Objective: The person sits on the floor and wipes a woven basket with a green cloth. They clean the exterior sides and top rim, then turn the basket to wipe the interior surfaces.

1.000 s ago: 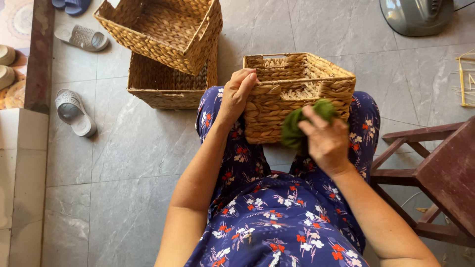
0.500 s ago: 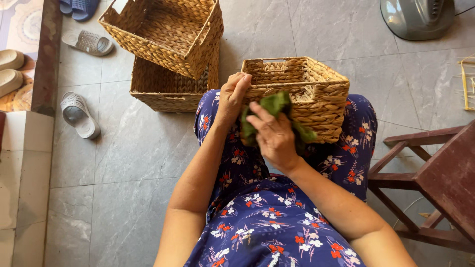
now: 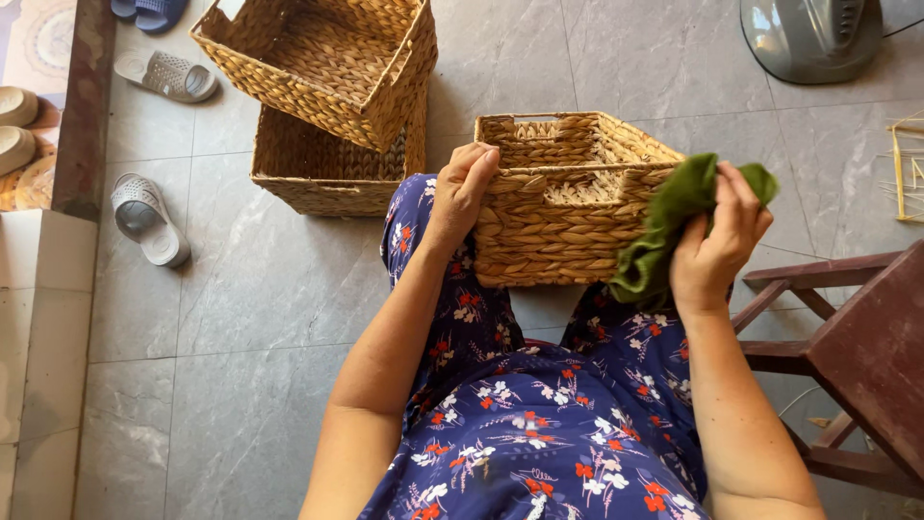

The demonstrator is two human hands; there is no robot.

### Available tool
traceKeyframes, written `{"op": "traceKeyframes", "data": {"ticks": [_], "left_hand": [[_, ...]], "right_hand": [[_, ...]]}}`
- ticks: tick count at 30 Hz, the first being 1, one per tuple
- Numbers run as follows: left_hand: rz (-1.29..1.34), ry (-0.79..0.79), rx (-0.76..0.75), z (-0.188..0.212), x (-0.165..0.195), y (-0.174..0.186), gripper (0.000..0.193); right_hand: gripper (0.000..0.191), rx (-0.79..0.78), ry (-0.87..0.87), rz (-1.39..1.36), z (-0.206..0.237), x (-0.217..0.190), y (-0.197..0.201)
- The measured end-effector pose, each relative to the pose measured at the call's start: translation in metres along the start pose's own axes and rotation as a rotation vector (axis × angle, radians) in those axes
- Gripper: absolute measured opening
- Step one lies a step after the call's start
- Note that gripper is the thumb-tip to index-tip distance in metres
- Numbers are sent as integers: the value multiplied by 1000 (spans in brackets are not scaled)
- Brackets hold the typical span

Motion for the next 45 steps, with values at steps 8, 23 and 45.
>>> {"op": "traceKeyframes", "data": {"ticks": [8, 23, 45], "left_hand": [[3, 29, 31, 3, -3, 7, 33], [82, 57, 20, -2, 0, 5, 28], [-17, -17, -2, 3, 4, 0, 31]], "right_hand": [[33, 133, -125, -289, 4, -29, -15], [38, -211, 243, -390, 1, -165, -66], [33, 80, 11, -129, 21, -50, -24]]}}
Point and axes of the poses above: each hand's wrist, its own z-axis away from the middle knuckle, its own y-axis out of the back of the hand, x = y × z, the point moved 7 cm from there along -z, towards the middle knuckle, and after that the axes turned 1 degree about x, right-handed, at the moved point
